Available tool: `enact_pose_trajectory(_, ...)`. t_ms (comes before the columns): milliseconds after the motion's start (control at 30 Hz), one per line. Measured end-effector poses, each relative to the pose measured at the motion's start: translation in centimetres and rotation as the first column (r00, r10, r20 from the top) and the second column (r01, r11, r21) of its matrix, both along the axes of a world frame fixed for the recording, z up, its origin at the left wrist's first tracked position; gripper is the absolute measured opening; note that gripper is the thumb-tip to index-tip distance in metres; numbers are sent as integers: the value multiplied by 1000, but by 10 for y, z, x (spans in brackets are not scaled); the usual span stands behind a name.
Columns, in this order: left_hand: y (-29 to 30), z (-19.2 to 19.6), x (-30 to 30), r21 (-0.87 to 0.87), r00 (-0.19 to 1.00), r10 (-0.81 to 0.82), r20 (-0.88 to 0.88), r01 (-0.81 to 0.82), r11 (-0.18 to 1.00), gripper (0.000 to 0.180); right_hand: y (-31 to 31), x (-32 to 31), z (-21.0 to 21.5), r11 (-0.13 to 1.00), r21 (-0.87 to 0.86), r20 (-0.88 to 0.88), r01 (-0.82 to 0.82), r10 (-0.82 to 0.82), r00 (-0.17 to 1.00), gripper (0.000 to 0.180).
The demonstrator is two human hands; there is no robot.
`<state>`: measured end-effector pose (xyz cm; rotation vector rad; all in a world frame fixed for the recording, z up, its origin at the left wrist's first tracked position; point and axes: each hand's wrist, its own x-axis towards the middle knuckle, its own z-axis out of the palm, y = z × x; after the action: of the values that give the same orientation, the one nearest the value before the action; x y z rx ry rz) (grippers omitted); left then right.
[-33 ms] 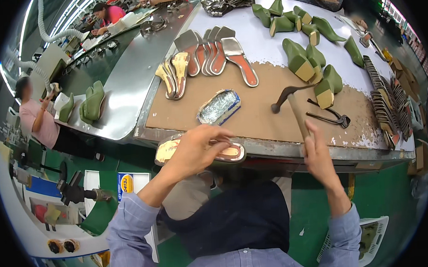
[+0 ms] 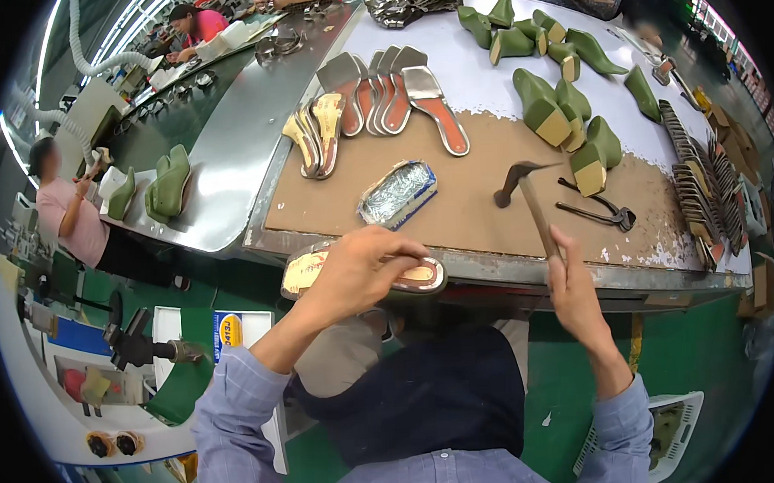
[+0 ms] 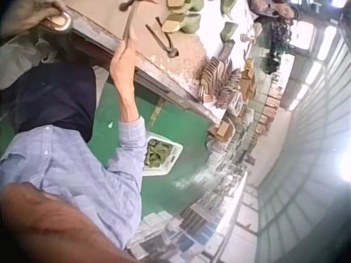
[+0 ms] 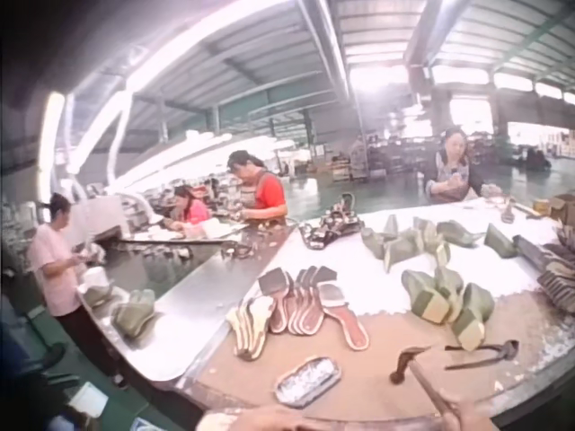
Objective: The person assembles green high-heeled shoes by placing a sole onto the shoe base and securing it with a hammer. They repeatedly pick up a shoe, position the sole, and tap it into place using a hammer and a small metal tool. The finished shoes are placed on a nearby metal table.
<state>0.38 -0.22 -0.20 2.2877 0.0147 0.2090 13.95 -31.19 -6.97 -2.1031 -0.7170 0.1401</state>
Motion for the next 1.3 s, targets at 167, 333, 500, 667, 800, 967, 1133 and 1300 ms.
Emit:
enact_pose_trajectory(167,-11,13,2,-169,957,100,-272,-150,974,7,2,-30,20,999,5,-227,36,-34,973,45)
enact_pose_trajectory(333,-9,4,6,135,997,30,-73,-20,991,9,2,-37,12,999,-15,-140,49,-51,989,45)
enact_pose_trajectory(500,-8,2,5,189,978,107,-182,-72,979,11,6,-36,8,1000,-3,-36,23,-23,999,45)
enact_pose_trajectory(667,-9,3,3,195,977,123,-173,-89,977,13,8,-37,25,996,-76,-156,37,-49,987,45)
enact_pose_trajectory(800,-11,5,5,210,984,61,-170,-24,977,14,-4,-55,24,998,54,-87,-33,37,996,46)
enact_pose_trajectory(967,-10,1,3,219,987,69,-142,-37,975,14,-8,-72,56,965,180,118,-190,171,978,47)
enact_pose_trajectory(1133,-12,5,2,266,983,112,-144,-70,961,20,2,-82,82,954,139,177,-265,240,955,46)
enact_pose_trajectory(1300,-9,21,-3,364,972,29,-231,59,929,46,2,-80,72,951,193,107,-242,225,968,48)
